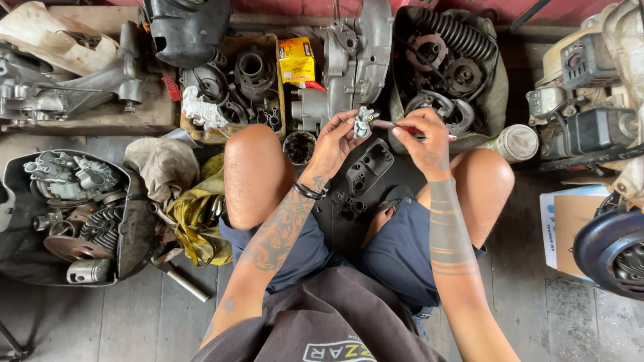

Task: Cleaning a motorcycle carburetor component using a small brush to remove grime

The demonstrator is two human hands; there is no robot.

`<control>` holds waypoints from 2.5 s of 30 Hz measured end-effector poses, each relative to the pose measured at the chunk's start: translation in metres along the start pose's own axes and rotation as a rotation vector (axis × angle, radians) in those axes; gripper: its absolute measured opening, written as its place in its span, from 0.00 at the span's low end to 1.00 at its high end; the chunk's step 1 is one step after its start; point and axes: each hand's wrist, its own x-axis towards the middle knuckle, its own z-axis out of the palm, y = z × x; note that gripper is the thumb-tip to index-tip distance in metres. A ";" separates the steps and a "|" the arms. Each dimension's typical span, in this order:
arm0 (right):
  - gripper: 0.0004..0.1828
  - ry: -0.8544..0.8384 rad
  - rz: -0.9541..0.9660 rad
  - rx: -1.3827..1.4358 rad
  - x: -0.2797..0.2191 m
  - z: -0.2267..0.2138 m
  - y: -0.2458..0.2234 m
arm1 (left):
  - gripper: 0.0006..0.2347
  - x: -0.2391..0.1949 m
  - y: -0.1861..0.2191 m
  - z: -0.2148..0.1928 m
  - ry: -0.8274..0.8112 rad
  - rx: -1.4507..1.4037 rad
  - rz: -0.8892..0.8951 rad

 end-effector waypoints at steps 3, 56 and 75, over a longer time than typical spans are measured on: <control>0.05 -0.055 0.019 0.073 -0.003 0.005 -0.024 | 0.13 -0.006 0.007 0.007 0.000 0.016 -0.011; 0.06 -0.018 -0.022 0.004 -0.004 0.005 0.009 | 0.13 -0.007 0.003 0.005 -0.017 -0.041 -0.045; 0.06 -0.027 -0.051 -0.029 -0.002 0.000 0.010 | 0.13 -0.007 0.005 0.014 0.006 -0.072 -0.032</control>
